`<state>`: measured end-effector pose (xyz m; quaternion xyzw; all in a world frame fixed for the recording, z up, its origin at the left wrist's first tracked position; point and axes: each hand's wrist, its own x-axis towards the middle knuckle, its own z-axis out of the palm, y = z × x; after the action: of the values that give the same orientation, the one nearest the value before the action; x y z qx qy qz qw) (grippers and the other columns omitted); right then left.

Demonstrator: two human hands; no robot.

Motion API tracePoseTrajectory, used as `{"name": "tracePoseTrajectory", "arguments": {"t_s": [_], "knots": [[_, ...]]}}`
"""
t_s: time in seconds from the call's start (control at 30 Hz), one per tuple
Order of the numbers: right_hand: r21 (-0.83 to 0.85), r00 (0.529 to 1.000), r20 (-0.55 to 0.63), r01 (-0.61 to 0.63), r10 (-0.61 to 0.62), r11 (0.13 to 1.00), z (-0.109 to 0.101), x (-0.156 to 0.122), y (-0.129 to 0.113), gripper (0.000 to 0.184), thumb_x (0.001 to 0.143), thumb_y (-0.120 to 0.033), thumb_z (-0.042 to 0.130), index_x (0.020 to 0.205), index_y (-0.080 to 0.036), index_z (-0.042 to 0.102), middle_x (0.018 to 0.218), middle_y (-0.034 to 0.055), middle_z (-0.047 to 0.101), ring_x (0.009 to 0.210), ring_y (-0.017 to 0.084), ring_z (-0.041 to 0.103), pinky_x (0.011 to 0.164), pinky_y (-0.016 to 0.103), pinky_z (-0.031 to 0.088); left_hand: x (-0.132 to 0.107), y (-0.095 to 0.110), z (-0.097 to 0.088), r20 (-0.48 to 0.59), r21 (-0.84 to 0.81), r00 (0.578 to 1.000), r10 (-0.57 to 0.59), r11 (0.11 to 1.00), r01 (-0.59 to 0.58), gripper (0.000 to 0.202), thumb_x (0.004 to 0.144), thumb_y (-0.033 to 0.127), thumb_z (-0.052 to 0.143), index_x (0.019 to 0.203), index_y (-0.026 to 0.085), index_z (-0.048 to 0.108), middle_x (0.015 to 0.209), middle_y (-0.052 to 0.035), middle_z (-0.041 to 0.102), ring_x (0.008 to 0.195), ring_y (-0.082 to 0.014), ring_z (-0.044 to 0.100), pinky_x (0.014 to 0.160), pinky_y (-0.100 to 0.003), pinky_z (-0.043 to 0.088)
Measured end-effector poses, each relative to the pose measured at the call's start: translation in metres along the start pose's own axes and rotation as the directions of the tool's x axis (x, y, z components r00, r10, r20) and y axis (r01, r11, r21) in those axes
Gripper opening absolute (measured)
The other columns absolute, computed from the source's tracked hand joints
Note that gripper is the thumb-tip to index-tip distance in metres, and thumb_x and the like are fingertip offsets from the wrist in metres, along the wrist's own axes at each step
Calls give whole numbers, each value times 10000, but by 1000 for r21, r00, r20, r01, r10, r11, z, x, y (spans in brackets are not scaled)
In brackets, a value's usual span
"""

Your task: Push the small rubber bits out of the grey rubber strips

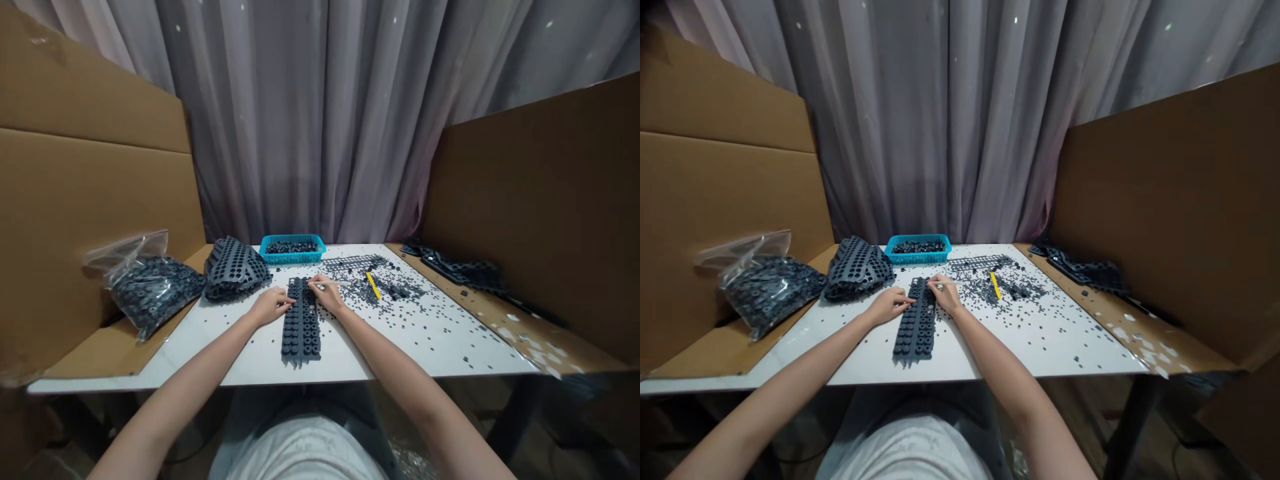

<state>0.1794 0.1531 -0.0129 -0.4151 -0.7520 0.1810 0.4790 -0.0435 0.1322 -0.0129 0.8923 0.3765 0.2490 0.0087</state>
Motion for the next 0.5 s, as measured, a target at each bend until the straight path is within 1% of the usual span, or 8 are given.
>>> {"name": "tracePoseTrajectory", "arguments": {"t_s": [0.03,0.1,0.17,0.23,0.37,0.5], "knots": [[83,999,21,-39,37,996,0,-2,1,136,823,-291,548,798,-188,633,860,40,682,821,184,600,741,290,436,-1,0,-1,-7,-9,1000,-1,1000,1,191,830,221,584,957,268,719,715,-12,583,746,-154,540,700,-254,397],[204,989,104,-123,103,971,1,-6,0,117,772,-288,596,774,-182,646,863,46,698,810,187,620,728,297,460,-3,-1,-3,-23,-27,1000,-6,1000,5,194,833,229,580,969,262,715,723,-14,583,752,-155,537,703,-254,392],[267,973,186,-187,140,945,4,-10,-2,106,728,-274,632,755,-175,657,857,57,709,799,192,634,719,304,476,-6,-2,-5,-41,-42,999,-19,999,18,187,839,229,568,950,244,718,708,-13,574,735,-150,532,693,-250,386],[288,962,222,-221,160,932,5,-12,-3,110,709,-269,646,748,-167,666,843,70,714,774,195,642,704,310,487,-8,-2,-8,-55,-55,998,-36,998,33,185,846,233,555,924,223,722,674,-9,558,694,-142,522,665,-244,379],[264,961,241,-201,137,943,4,-13,-6,154,723,-302,648,782,-166,687,839,80,716,757,198,648,697,320,496,-10,-2,-9,-47,-80,998,-33,996,30,188,841,271,559,915,223,724,638,1,539,647,-131,511,630,-234,369],[255,957,280,-148,73,955,4,-13,-6,142,727,-300,661,790,-176,690,884,80,720,834,208,656,769,344,500,-9,1,-11,-13,-99,1000,-6,995,5,191,821,292,580,936,247,725,627,8,538,631,-128,508,618,-232,361]]}}
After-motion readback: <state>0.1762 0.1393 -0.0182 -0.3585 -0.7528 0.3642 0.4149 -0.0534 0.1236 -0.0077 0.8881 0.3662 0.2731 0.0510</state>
